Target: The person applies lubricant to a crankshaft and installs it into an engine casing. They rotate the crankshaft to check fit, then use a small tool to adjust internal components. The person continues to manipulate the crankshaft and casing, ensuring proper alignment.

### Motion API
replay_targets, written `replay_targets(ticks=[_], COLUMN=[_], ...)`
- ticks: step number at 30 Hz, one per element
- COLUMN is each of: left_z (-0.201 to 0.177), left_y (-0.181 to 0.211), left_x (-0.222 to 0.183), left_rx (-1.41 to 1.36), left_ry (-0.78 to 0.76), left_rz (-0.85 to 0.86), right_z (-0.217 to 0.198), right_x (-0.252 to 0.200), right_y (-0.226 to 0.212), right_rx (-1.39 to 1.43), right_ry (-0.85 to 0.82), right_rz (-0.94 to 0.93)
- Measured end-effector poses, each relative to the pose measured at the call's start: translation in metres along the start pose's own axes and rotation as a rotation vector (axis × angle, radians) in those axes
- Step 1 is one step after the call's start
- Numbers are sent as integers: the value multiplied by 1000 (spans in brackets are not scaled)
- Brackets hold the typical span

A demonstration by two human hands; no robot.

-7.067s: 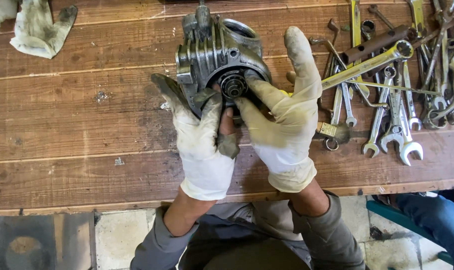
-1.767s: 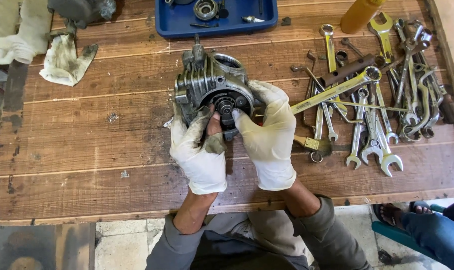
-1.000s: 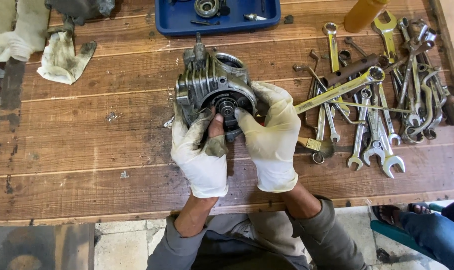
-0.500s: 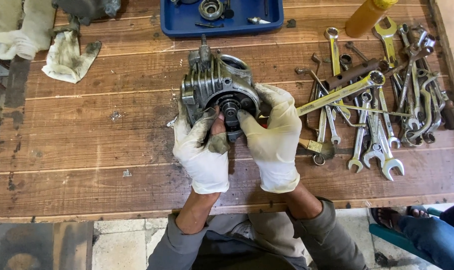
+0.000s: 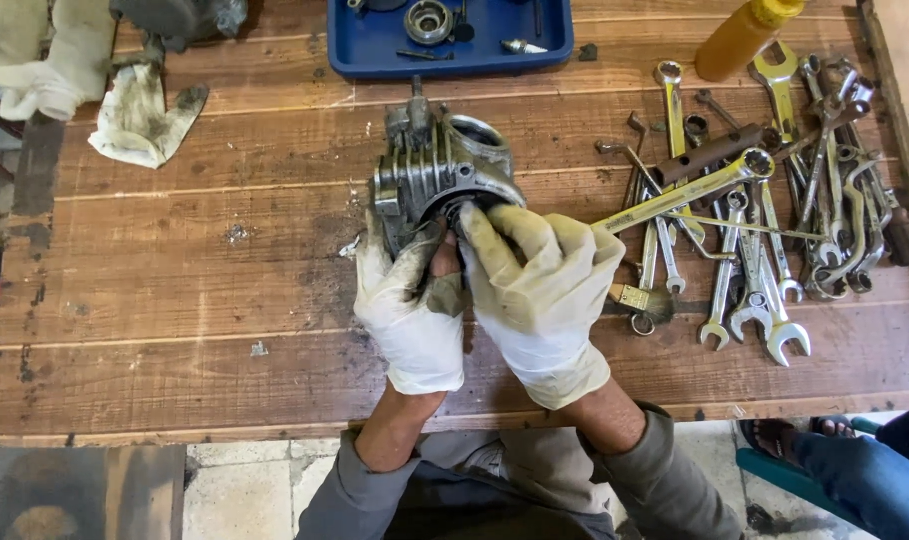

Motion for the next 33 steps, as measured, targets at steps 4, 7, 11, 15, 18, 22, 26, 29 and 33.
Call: replay_targets(ticks=[4, 7, 11, 15, 18, 22, 26, 29, 33], left_z=[-1, -5, -21, -42, -38, -30, -25, -27, -29], left_y=[-3, -7, -13, -16, 9, 9, -2, 0, 8], left_x=[-1, -8, -17, -11, 8, 27, 36, 37, 25], left_rx=[71, 198, 109, 39, -266, -44, 100, 170, 181], left_ry=[-13, -42, -193, -193, -359, -320, -242, -256, -204], left_rz=[25, 82, 330, 105, 198, -102, -152, -221, -75], right_z=[-8, -15, -7, -2, -1, -4, -5, -11, -10], right_x=[9, 16, 14, 12, 14, 21, 29, 36, 25], right_y=[-11, -14, -7, 0, 0, 3, 12, 15, 12], right_rx=[-243, -257, -205, -119, -120, -152, -80, -11, -20], right_ry=[-54, -70, -59, -56, -27, 141, 112, 19, 30], right_rz=[-51, -83, -106, -169, -217, -344, -479, -492, -458])
Point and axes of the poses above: each hand's wrist, its own x-axis towards the middle knuckle, its own z-axis out of the palm, y = z × x, the point moved 4 cm from there along x, towards the middle knuckle, and after that the axes turned 11 degrees about -y, right-handed, at the moved point
